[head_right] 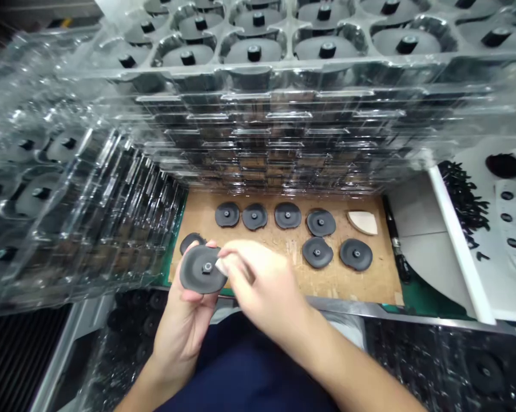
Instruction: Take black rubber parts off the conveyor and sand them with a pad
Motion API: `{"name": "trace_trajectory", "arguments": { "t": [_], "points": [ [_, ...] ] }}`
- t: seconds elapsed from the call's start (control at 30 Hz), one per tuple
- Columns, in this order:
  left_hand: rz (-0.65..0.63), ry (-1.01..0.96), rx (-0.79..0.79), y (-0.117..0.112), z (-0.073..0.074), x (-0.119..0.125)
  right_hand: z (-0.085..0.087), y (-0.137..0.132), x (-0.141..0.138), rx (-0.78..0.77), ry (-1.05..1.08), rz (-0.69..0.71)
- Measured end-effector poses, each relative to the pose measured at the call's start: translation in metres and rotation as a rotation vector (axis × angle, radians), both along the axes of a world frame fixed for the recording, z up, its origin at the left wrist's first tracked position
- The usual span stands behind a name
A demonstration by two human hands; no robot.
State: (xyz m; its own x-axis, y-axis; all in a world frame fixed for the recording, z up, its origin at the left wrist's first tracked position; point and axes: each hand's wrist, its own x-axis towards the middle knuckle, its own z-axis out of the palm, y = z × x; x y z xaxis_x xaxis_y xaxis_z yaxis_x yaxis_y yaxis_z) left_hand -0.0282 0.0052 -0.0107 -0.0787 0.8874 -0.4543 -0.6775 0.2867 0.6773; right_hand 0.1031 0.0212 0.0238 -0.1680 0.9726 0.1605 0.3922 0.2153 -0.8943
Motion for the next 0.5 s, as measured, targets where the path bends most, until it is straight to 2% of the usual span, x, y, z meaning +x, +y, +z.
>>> {"name": "trace_trajectory", "arguments": {
  "t": [0.07, 0.17, 0.3, 0.37, 0.43, 0.5],
  "points": [
    [-0.019, 0.007, 0.008, 0.000, 0.000, 0.002, 0.001, -0.001, 0.003, 0.058, -0.035, -0.021],
    [-0.047, 0.010, -0.004, 0.000, 0.002, 0.005, 0.000, -0.002, 0.007, 0.067, 0.032, 0.059],
    [-0.023, 0.010, 0.015, 0.001, 0.004, 0.008, 0.001, -0.004, 0.009, 0.002, 0.002, -0.062],
    [-0.035, 0.022, -0.005, 0.002, 0.005, 0.010, 0.000, -0.005, 0.010, 0.051, 0.028, -0.026],
    [-0.042, 0.023, -0.005, 0.002, 0.005, 0.012, -0.007, -0.003, 0.014, 0.028, 0.081, 0.003],
    [-0.025, 0.011, 0.001, 0.003, 0.004, 0.014, -0.023, 0.001, 0.022, -0.084, 0.083, -0.084]
  ]
}}
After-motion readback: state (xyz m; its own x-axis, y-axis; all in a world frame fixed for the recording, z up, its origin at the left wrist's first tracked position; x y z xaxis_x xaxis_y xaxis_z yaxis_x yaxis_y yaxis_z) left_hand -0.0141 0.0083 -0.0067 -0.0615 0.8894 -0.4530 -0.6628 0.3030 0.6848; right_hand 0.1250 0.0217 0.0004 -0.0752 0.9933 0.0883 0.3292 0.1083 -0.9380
